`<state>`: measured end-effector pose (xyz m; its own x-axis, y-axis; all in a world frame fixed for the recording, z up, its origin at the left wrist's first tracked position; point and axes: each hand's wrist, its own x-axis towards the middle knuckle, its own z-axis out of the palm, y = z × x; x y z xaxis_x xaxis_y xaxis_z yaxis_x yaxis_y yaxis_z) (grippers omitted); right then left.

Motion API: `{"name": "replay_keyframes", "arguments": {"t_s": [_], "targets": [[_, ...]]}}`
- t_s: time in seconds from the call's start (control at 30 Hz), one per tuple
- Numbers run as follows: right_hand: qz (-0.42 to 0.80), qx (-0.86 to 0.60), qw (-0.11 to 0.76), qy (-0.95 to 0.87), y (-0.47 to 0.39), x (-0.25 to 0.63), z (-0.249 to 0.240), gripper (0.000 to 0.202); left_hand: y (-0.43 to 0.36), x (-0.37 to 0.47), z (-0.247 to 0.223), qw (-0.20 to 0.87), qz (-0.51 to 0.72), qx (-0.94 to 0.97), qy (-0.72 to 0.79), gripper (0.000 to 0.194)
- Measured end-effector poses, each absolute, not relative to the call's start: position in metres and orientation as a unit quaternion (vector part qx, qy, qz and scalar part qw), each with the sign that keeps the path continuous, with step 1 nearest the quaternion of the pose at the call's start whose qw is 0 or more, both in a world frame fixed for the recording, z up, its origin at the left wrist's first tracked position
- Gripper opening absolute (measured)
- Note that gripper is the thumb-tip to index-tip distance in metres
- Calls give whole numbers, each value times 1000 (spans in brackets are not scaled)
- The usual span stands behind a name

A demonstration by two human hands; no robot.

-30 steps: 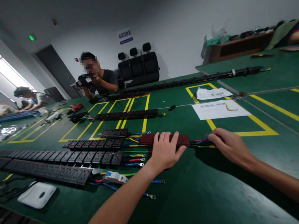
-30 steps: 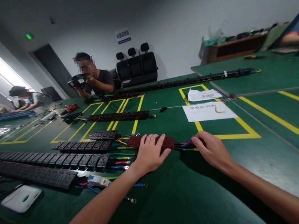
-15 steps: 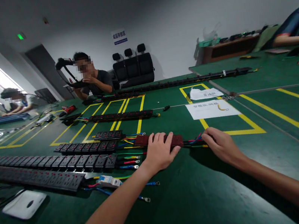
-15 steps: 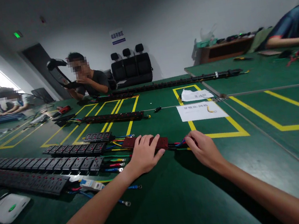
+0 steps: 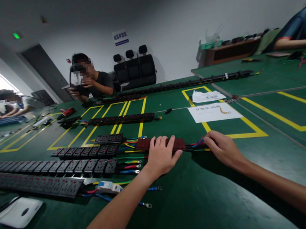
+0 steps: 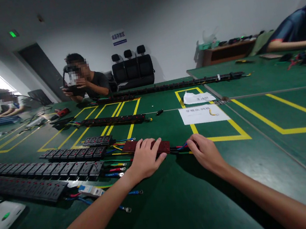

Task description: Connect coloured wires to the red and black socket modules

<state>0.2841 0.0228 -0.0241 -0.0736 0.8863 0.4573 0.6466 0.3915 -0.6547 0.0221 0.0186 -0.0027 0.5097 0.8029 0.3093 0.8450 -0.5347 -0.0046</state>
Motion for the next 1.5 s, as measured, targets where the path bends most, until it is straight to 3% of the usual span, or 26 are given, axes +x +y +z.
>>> {"name": "replay_keyframes", "arguments": {"t_s": [0.9,1.23,1.5], "targets": [[131,-516,410,-741,19,286,-27,41,17,24,-1,75,-135,-863,-482,63],[59,-627,353,-692,18,288,-29,33,23,23,-5,84,-143,-863,-476,61],[148,-573,374,-714,25,308,-29,36,23,24,-5,76,-145,-864,-476,61]]}}
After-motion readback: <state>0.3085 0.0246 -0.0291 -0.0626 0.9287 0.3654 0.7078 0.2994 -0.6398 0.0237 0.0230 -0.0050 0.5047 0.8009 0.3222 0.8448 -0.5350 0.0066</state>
